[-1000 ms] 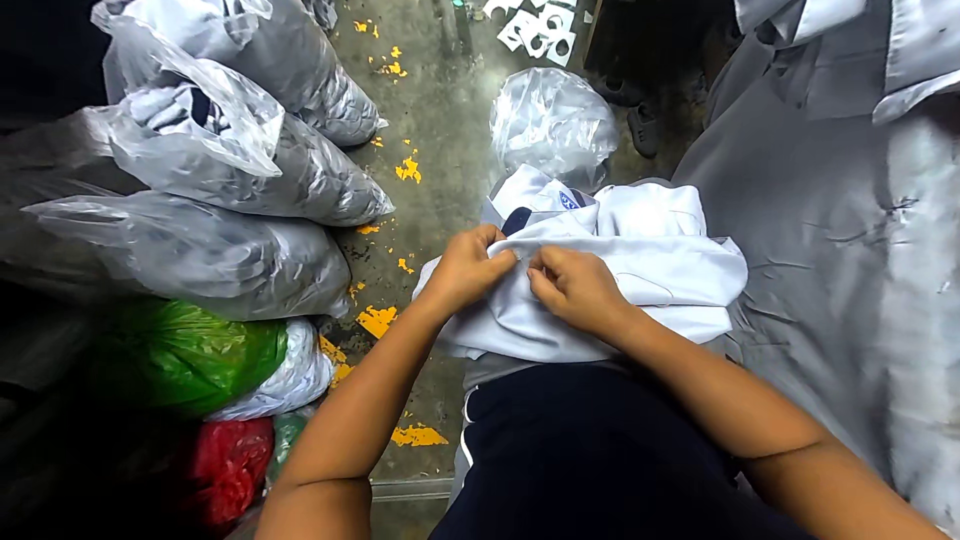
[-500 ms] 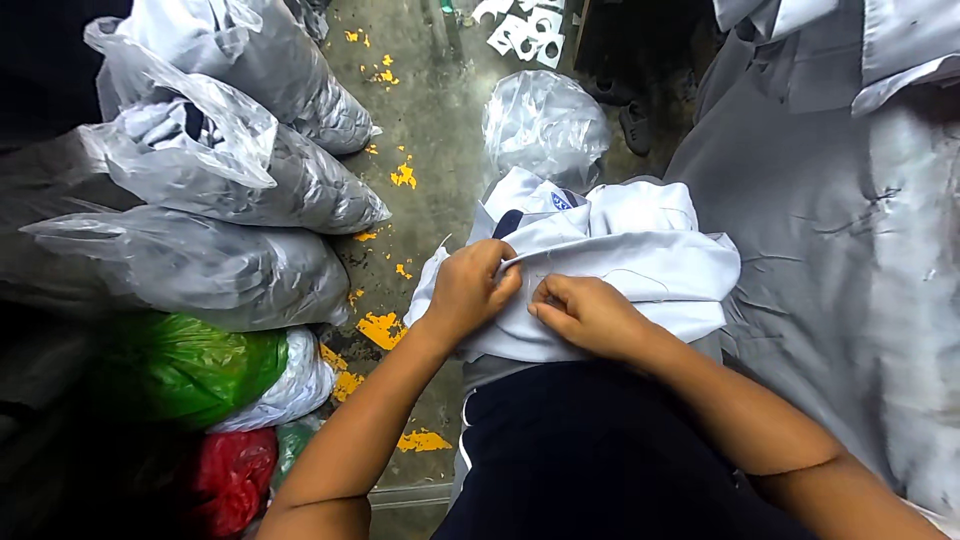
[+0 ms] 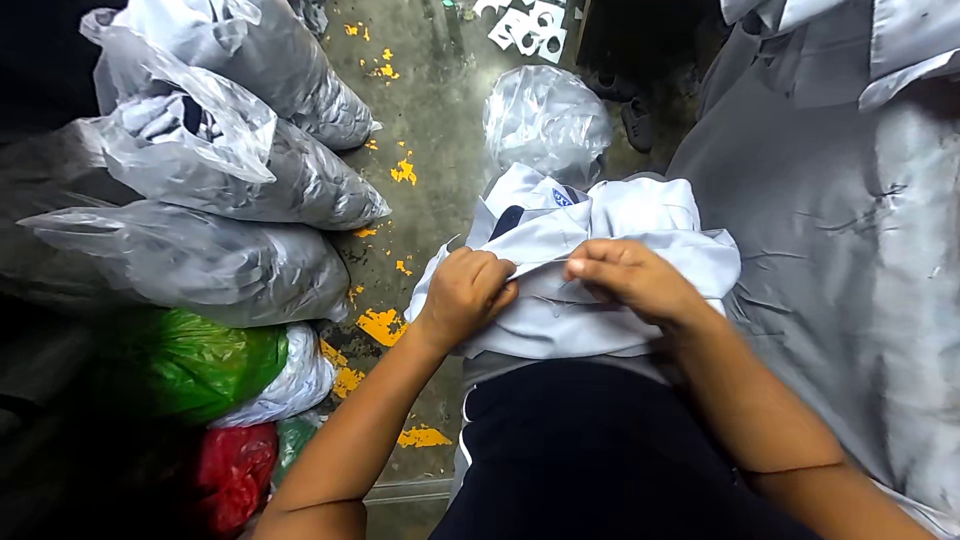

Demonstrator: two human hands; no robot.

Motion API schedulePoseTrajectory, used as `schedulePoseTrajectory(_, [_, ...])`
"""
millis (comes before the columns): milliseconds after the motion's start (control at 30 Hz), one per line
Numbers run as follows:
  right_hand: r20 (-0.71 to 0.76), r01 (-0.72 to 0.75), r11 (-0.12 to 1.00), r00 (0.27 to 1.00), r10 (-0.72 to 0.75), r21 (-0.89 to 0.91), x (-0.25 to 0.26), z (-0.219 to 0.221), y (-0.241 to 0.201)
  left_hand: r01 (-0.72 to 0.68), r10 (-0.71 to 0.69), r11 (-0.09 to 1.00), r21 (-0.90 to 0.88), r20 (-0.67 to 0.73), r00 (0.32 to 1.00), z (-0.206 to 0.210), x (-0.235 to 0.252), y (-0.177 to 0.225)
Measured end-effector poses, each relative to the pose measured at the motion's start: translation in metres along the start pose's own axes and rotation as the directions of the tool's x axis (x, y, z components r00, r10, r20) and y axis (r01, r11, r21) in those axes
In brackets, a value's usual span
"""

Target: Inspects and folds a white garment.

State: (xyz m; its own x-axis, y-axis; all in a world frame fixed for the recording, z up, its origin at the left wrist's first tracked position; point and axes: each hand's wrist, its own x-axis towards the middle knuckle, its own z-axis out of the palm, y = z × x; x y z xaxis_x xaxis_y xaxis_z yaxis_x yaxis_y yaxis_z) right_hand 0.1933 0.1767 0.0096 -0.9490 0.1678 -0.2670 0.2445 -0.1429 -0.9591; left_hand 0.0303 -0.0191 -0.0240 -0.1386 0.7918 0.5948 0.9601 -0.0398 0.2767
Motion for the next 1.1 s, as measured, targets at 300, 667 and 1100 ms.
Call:
schedulePoseTrajectory(300, [-0.233,0.101,0.995,0.967,-0.104,-0.025,-0.004,-0.068,-0.031,-0.065,0.064,0.997,-0.034,-0.033,0.997,0.002,-0.007,-0.002])
schedulePoseTrajectory(667, [-0.295,0.123,0.991,0.950,-0.106,0.041,0.010,-0.108,-0.060,-0.070,0.071,0.996,-0.052,0.005,0.997,0.001,-0.010,-0.003])
schedulePoseTrajectory(1100, [-0.507,-0.154,0.860,0.852,-0.134,-0.487,0.052,-0.101,-0.053,0.011,-0.007,0.997,-0.070,0.064,0.998,0.008,-0.018,-0.004])
